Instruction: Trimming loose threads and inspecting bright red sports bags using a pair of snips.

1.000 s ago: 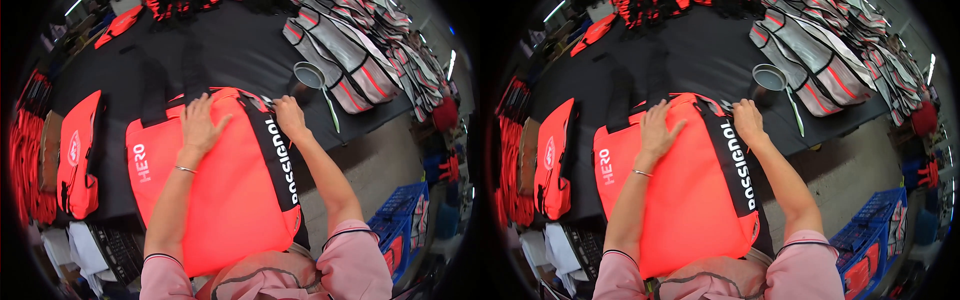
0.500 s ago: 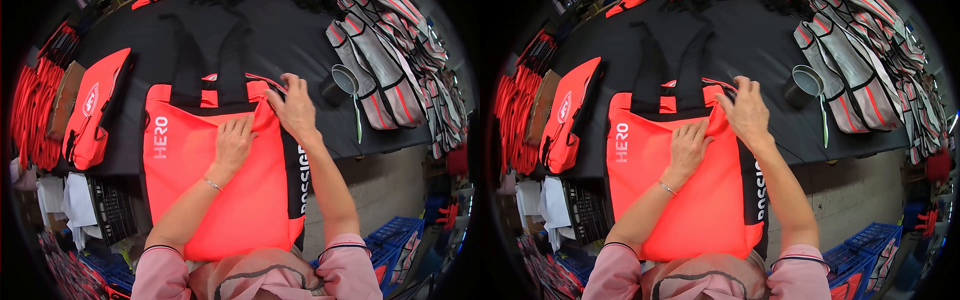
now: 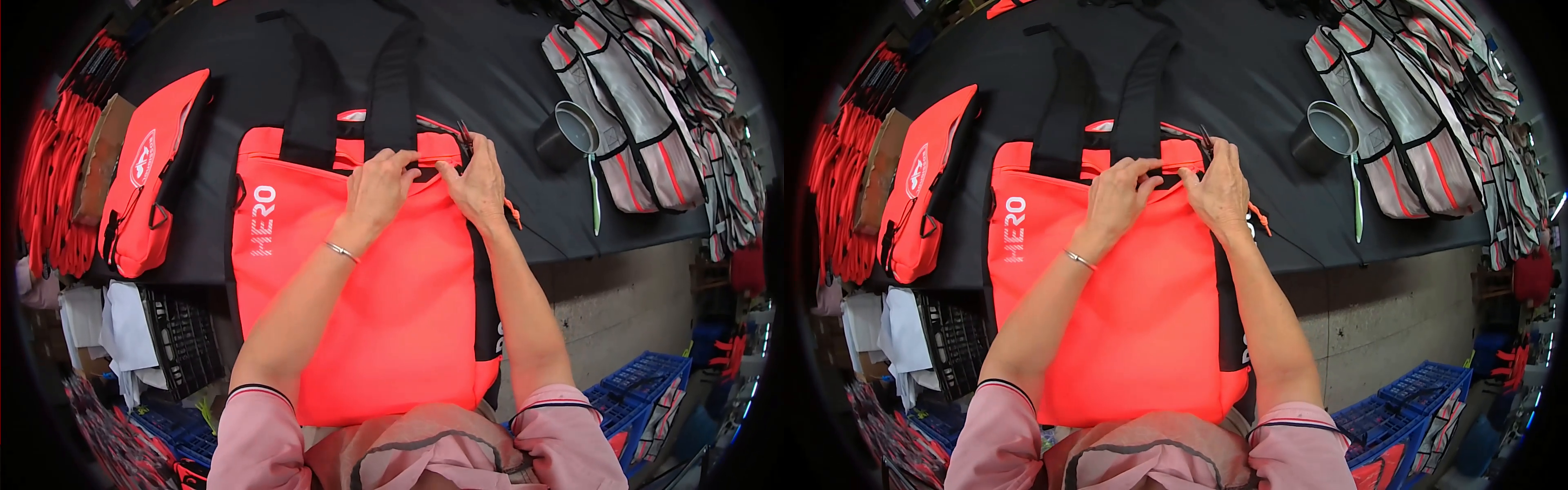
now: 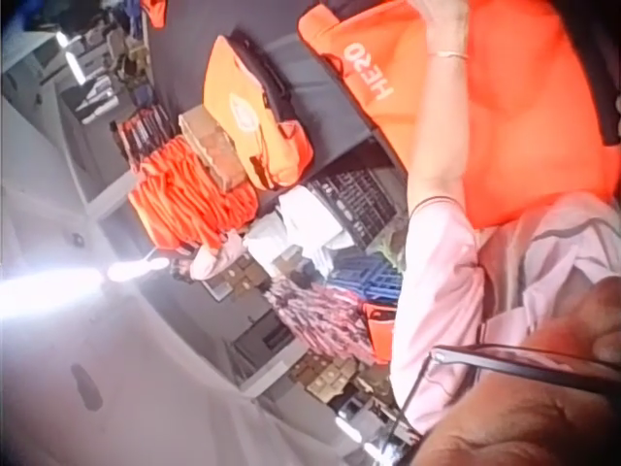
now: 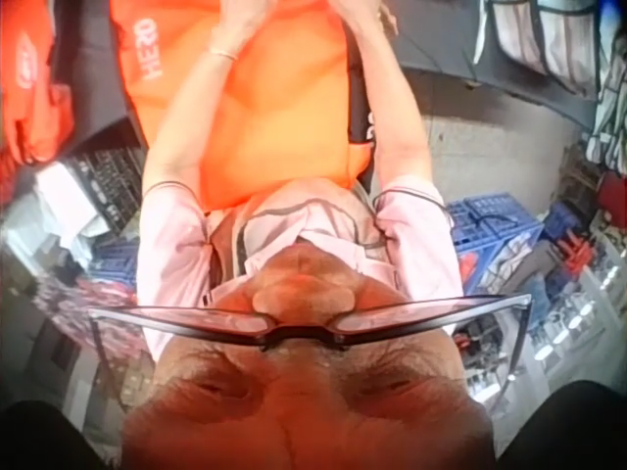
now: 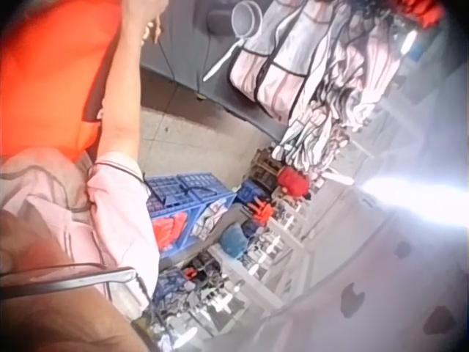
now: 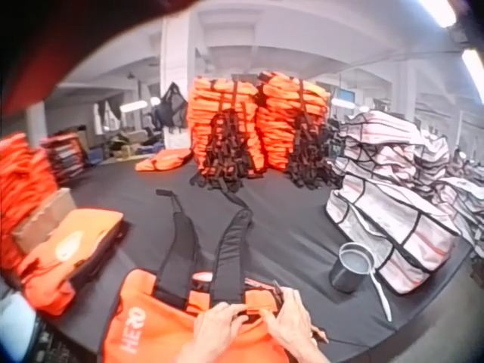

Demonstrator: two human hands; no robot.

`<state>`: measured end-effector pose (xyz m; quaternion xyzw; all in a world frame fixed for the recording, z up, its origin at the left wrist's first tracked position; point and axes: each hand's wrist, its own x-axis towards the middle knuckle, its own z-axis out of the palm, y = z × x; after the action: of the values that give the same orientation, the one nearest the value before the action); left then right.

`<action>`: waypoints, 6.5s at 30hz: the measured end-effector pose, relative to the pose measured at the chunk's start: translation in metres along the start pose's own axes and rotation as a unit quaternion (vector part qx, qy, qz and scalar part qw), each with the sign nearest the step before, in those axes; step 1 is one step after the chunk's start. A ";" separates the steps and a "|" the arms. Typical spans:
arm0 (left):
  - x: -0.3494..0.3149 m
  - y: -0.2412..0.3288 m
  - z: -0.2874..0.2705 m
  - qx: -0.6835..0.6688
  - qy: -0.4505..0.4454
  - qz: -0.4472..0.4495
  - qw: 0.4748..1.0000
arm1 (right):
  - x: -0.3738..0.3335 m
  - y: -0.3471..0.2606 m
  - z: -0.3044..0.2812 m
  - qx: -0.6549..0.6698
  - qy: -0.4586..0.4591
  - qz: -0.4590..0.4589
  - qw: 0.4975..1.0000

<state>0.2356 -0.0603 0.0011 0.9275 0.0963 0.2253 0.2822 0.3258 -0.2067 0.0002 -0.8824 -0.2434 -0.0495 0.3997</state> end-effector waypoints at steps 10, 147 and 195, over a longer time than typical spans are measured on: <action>0.019 -0.004 0.009 0.072 -0.086 0.032 0.993 | -0.002 0.000 -0.002 0.012 0.003 -0.003 1.000; -0.010 -0.093 -0.058 0.149 -0.042 0.090 0.984 | 0.037 0.002 0.042 0.064 -0.044 -0.168 0.983; -0.025 -0.086 -0.059 -0.156 0.066 -0.117 0.978 | 0.052 -0.068 0.076 -0.060 -0.193 -0.422 0.884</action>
<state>0.1813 0.0312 -0.0133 0.8372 0.1864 0.2640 0.4411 0.3314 -0.0926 0.0096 -0.7104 -0.6619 -0.0569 0.2325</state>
